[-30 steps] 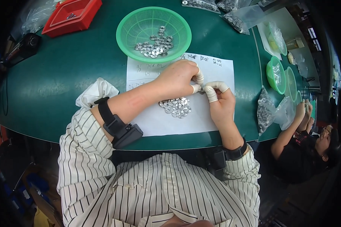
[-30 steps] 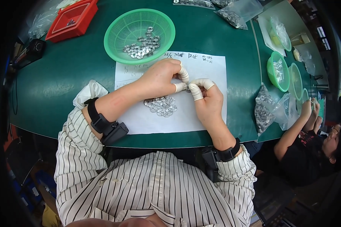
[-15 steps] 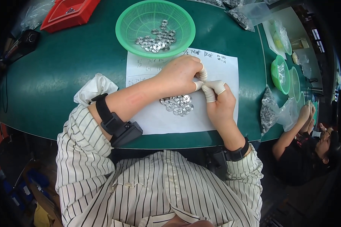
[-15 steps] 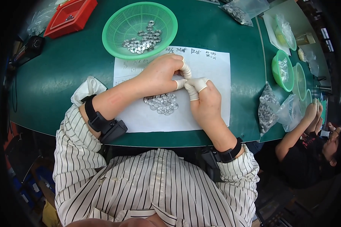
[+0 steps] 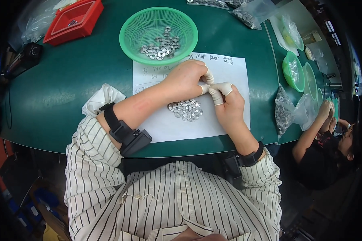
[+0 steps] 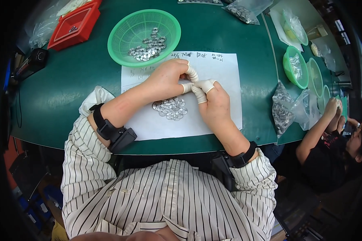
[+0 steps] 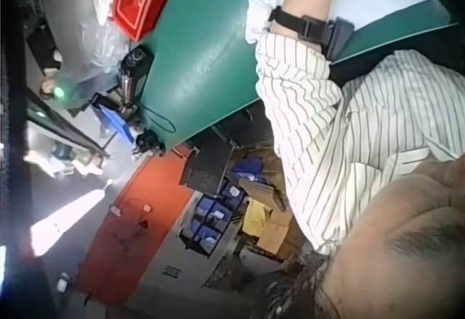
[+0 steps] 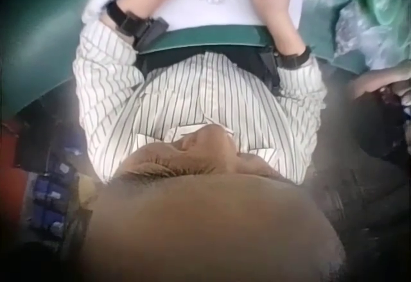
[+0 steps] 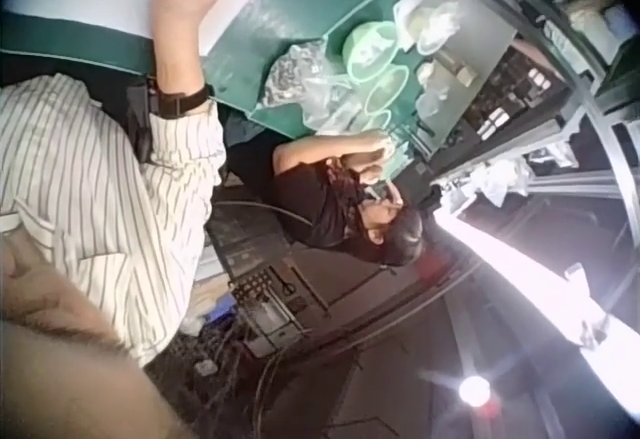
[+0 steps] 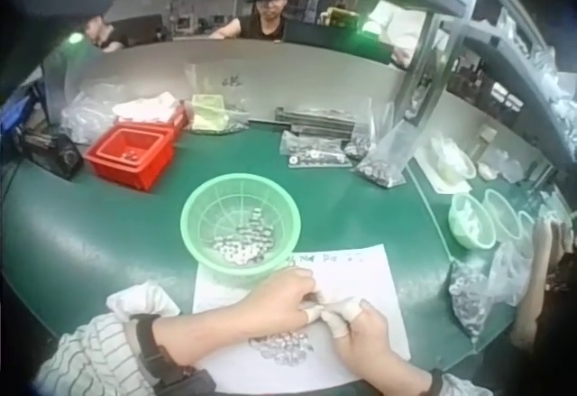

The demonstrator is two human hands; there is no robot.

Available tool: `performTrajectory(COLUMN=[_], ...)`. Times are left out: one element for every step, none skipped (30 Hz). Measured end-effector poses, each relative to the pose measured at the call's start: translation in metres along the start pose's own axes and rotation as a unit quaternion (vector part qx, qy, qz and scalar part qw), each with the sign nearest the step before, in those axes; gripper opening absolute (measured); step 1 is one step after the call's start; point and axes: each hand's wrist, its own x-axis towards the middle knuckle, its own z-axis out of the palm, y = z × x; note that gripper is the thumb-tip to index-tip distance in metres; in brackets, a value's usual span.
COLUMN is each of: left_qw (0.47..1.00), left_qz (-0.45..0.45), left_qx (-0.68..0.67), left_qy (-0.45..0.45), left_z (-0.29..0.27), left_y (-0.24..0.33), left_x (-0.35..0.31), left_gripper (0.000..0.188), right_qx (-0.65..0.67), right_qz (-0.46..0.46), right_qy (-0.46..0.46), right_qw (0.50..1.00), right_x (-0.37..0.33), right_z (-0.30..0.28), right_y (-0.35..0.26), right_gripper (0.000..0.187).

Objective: Inspecting and sorting small metal components on a production line workstation.

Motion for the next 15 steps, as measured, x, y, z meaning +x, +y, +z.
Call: performTrajectory(left_qw=[1.0,1.0,1.0,1.0,1.0,1.0,1.0,1.0,1.0,1.0,1.0,1.0,1.0,1.0,1.0], left_qz=[0.0,0.0,0.003,0.006,0.004,0.002,0.0,0.002,0.002,0.002,0.001,0.003,0.006,0.009,0.012], left_qx=[0.001,0.002,0.001,0.002,-0.001,-0.003,-0.006,-0.005,0.001,0.007,0.012,0.011,0.006,0.002,-0.004], left_qy=[0.002,0.004,0.006,0.007,0.007,0.008,0.01,0.016,0.011,0.006,0.003,0.011,0.009,0.006,0.003], left_z=[0.0,-0.001,-0.001,-0.001,0.0,0.001,0.001,0.0,-0.001,-0.001,-0.002,-0.002,-0.003,-0.003,-0.003], left_y=[0.0,0.001,0.001,0.001,0.0,0.0,0.0,0.001,0.002,0.003,0.003,0.003,0.002,0.002,0.002], left_x=[0.0,0.0,0.002,0.002,0.002,0.001,0.001,0.0,0.0,0.0,0.0,-0.001,-0.001,-0.002,-0.002], left_gripper=[0.014,0.014,0.015,0.015,0.015,0.015,0.015,0.015,0.014,0.013,0.013,0.013,0.012,0.012,0.012], right_qx=[0.005,0.011,0.009,0.012,0.015,0.018,0.016,0.046,0.075,0.103,0.101,0.171,0.239,0.305,0.301], right_qz=[-0.002,-0.005,-0.007,-0.002,0.003,0.006,0.002,0.039,0.076,0.112,0.104,0.15,0.195,0.24,0.235], right_qy=[0.001,0.001,0.004,0.004,0.002,0.001,0.002,-0.002,-0.006,-0.011,-0.015,-0.01,-0.006,-0.004,-0.011], right_qw=[1.0,1.0,1.0,1.0,1.0,1.0,1.0,0.998,0.994,0.988,0.989,0.974,0.951,0.922,0.924], right_x=[0.001,0.001,0.002,0.001,0.001,0.001,0.0,-0.001,0.0,0.0,0.001,0.001,0.003,0.004,0.004], right_z=[0.0,0.0,-0.001,-0.001,-0.001,-0.001,0.0,0.001,0.001,0.001,-0.001,-0.004,-0.008,-0.011,-0.013], right_y=[0.0,0.0,0.0,-0.001,-0.001,-0.001,0.001,0.004,0.006,0.007,0.008,0.007,0.004,0.002,0.002], right_gripper=[0.006,0.007,0.007,0.007,0.006,0.005,0.005,0.005,0.005,0.005,0.005,0.006,0.006,0.007,0.007])
